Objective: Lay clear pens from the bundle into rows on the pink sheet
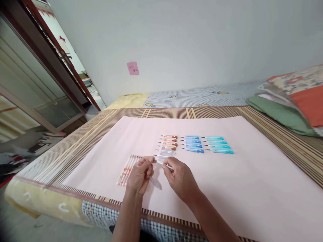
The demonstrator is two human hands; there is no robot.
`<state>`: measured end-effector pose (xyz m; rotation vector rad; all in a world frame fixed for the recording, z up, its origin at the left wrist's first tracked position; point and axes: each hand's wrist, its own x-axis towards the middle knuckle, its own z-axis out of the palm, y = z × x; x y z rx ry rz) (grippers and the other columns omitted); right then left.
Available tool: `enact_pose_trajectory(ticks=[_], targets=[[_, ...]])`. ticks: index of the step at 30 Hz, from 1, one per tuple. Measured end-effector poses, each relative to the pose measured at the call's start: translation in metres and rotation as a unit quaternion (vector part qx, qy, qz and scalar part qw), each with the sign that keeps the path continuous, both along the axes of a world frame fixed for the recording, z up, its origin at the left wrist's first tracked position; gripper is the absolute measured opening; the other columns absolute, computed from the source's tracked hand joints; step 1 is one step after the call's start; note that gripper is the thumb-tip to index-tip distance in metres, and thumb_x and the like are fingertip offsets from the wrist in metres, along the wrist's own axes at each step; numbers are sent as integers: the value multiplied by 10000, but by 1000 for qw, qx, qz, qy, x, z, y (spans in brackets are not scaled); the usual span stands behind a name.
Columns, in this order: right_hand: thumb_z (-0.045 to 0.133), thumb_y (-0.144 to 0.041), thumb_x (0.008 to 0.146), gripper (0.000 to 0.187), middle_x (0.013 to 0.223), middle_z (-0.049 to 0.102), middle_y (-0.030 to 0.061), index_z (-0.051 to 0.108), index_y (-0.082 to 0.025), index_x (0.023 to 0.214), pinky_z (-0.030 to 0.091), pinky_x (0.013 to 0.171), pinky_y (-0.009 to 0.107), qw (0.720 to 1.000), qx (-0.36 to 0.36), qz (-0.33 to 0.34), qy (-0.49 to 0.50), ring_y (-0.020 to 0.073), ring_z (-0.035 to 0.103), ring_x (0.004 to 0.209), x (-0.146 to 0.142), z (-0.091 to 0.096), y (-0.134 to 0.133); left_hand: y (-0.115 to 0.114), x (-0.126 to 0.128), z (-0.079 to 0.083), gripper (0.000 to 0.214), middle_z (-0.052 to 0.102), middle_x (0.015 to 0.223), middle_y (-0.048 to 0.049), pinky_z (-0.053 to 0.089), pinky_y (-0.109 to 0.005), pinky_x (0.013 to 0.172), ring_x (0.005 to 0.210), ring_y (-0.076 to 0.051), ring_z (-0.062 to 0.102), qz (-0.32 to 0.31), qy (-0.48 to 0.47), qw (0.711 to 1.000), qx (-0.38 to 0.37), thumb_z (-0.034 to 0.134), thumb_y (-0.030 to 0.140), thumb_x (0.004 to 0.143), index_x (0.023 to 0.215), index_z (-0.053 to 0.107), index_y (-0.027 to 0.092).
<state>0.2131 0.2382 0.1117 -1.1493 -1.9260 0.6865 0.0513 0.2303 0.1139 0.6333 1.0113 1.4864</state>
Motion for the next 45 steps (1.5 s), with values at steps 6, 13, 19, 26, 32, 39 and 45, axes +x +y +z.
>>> enact_pose_trajectory(ticks=[6, 13, 19, 26, 32, 39, 45], targets=[[510, -324, 981, 191, 818, 683, 23, 633, -233, 868, 468, 701, 277, 999, 3, 8, 37, 182, 630, 753, -4, -5, 0, -1, 0, 0, 374, 596, 596, 13, 189, -201, 445, 419, -11, 330, -13, 15, 1000, 8, 919, 412, 615, 700, 699, 121], [502, -361, 1000, 195, 861, 707, 36, 645, -232, 971, 496, 754, 301, 997, -18, 6, 74, 200, 668, 808, -15, -13, -5, 0, -3, -6, 410, 474, 451, 61, 167, -197, 444, 403, -33, 337, -20, 35, 999, -21, 927, 434, 584, 731, 693, 131], [533, -385, 975, 162, 846, 692, 21, 587, -233, 984, 494, 702, 284, 994, -32, -22, 98, 184, 656, 767, -21, -21, -7, -1, -1, -6, 412, 459, 434, 73, 179, -198, 450, 407, -33, 323, 5, 16, 1000, -20, 931, 417, 562, 697, 662, 136], [586, -347, 921, 201, 746, 627, 3, 635, -217, 776, 429, 634, 276, 997, -62, 11, 49, 156, 554, 667, 1, -13, 4, 3, -8, -6, 464, 500, 458, 63, 171, -196, 438, 405, -27, 328, 86, 14, 995, -38, 944, 436, 477, 677, 661, 127], [621, -358, 899, 199, 688, 618, -19, 649, -210, 769, 399, 620, 266, 989, -132, 63, 26, 151, 550, 660, 4, -11, 5, 3, -4, -7, 479, 510, 465, 57, 186, -191, 447, 410, -27, 338, 103, 20, 994, -39, 944, 455, 470, 672, 657, 129], [572, -221, 865, 117, 791, 618, 0, 616, -210, 757, 418, 695, 292, 994, -94, 49, 10, 161, 569, 724, -1, -21, 6, 1, -5, -10, 480, 447, 410, 80, 151, -194, 426, 387, -35, 316, 64, 34, 996, -48, 937, 476, 498, 706, 664, 141], [525, -153, 862, 136, 843, 619, 16, 604, -214, 770, 445, 748, 303, 998, -56, 39, -13, 175, 595, 784, 1, -28, 12, -1, -7, -6, 570, 545, 521, 69, 198, -176, 408, 397, -32, 377, 62, 27, 996, -56, 969, 412, 457, 860, 684, 129]])
